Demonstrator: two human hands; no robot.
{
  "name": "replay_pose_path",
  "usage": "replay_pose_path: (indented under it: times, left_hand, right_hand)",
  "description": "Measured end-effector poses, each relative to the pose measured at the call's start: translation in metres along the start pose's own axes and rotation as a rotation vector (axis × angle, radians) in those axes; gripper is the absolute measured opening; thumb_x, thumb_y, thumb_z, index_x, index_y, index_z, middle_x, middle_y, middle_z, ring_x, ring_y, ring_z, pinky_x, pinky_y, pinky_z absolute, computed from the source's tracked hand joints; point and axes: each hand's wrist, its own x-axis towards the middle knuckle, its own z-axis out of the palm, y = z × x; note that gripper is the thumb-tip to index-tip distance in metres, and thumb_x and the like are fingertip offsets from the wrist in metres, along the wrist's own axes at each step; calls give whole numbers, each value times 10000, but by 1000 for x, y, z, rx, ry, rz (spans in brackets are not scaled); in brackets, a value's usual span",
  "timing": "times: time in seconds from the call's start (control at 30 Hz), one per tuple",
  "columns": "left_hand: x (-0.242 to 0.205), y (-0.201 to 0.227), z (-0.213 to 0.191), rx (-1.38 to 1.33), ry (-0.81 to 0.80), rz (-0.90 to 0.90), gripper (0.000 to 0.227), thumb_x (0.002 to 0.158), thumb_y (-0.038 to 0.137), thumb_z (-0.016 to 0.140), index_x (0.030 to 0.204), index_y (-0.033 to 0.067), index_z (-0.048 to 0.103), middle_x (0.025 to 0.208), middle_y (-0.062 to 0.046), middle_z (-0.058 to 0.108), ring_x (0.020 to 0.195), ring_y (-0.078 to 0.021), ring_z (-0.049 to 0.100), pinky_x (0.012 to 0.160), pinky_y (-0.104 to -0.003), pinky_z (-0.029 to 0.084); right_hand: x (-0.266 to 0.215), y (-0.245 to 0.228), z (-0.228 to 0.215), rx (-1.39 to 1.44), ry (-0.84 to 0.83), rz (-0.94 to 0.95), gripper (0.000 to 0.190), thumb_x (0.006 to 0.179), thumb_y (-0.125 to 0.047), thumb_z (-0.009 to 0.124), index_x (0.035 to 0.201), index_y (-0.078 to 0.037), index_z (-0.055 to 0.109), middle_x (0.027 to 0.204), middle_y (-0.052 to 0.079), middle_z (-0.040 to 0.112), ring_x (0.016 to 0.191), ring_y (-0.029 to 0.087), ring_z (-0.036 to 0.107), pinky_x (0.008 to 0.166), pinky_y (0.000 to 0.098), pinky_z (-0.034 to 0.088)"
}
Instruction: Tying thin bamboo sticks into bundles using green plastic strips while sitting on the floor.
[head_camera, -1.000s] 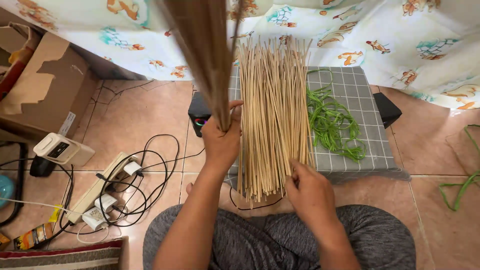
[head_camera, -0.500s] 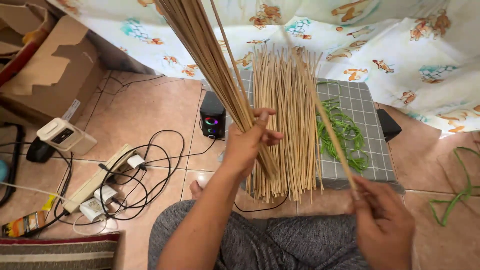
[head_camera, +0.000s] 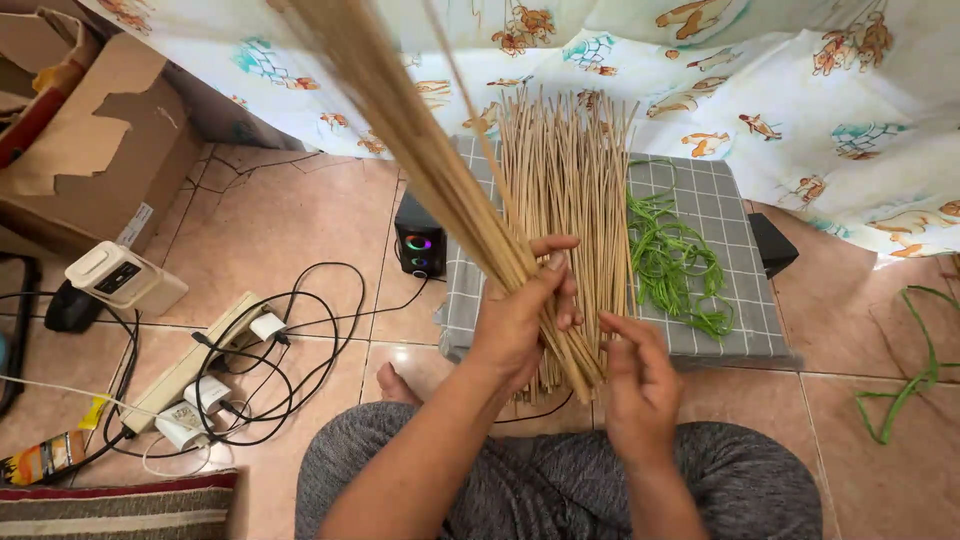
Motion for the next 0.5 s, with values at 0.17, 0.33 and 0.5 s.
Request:
replay_pose_path:
  times: [0.17,0.33,0.5]
  left_hand:
    - [-2,-16,-1,50,-53,-49,232,986,41,608,1198,-13,687,704,-27,570,606,-122,572,593,-241,503]
    - [3,10,-6,228,-71,34,298,960,121,672,1246,43,705,592,35,531,532,-90,563,528,-232,521]
    - [13,39,-18,765,107,549,273,1083,191,522,1302,70,630,891,-63,684,658,-96,596,728,-280,527]
  right_hand:
    - [1,15,15,329,-21,209,683,1015,-532,334,1318,15,608,1175,136,662,1090,243,646,974,399,530]
    - [11,10,-3,340,-63,144,706,985,-619,352,1293,-37,603,1159,140,683,1113,258,652,1010,463,542]
    - [35,34,-57,-201,273,39,193,1015,-15,672,1203,5,705,885,153,655,738,216,620,728,355,503]
